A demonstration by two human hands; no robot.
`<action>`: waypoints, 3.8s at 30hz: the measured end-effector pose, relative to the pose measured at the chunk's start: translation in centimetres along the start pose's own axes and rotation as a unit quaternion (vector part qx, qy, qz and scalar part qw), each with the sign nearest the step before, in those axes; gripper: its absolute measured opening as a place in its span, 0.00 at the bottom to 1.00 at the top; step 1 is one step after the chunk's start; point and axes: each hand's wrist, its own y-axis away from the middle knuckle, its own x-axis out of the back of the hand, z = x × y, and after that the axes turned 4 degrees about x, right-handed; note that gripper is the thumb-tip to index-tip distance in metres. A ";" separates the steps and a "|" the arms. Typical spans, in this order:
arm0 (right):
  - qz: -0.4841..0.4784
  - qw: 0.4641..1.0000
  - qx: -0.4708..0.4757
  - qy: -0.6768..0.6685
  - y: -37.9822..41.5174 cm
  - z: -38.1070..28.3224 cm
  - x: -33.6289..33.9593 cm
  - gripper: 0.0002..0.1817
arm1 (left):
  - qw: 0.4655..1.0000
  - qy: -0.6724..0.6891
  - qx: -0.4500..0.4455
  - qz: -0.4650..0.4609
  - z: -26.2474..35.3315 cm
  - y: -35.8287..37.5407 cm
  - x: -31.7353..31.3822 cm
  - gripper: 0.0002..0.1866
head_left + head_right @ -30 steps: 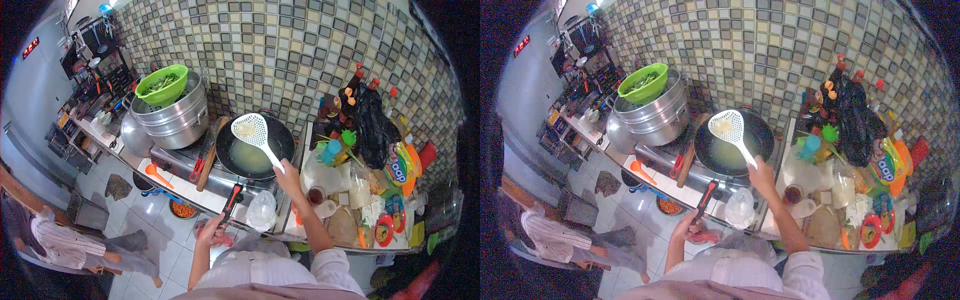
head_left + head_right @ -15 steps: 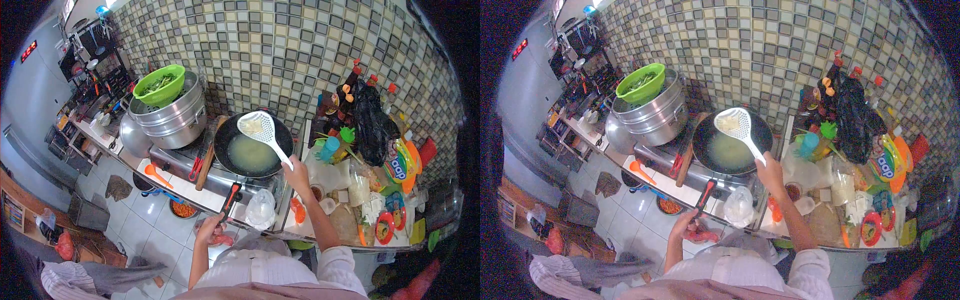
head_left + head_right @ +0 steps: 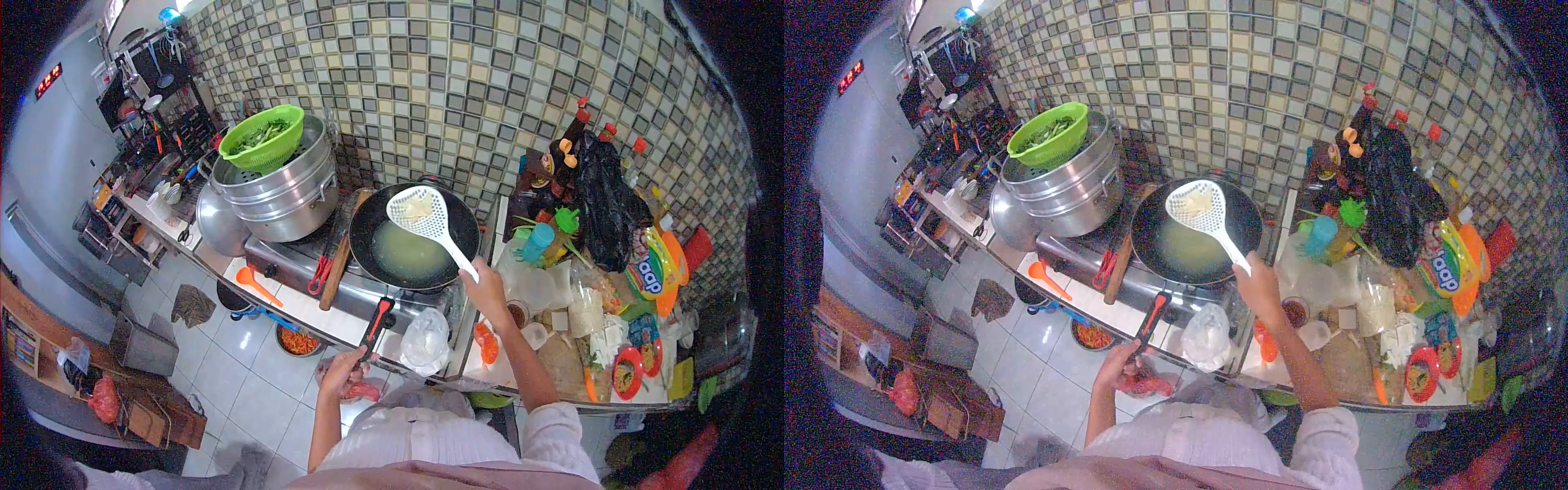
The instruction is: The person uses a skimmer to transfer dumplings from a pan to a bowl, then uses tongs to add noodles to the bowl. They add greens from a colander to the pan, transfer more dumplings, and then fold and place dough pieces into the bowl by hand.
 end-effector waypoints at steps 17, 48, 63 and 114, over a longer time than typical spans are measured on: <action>-0.016 0.999 0.029 -0.007 0.3 -0.3 0.3 0.13 | 1.000 0.017 0.000 -0.011 0.1 0.1 -0.2 0.19; -0.048 0.998 0.035 -0.036 -0.4 -0.6 3.4 0.13 | 1.000 0.028 0.001 -0.008 -0.4 -0.2 0.1 0.19; -0.077 0.996 -0.009 -0.039 0.5 0.1 4.3 0.12 | 0.999 0.035 -0.001 -0.015 -0.4 -0.2 0.2 0.19; -0.053 0.963 -0.108 -0.243 18.4 -1.7 -0.1 0.09 | 0.986 -0.077 -0.149 0.015 2.0 -2.3 -11.4 0.20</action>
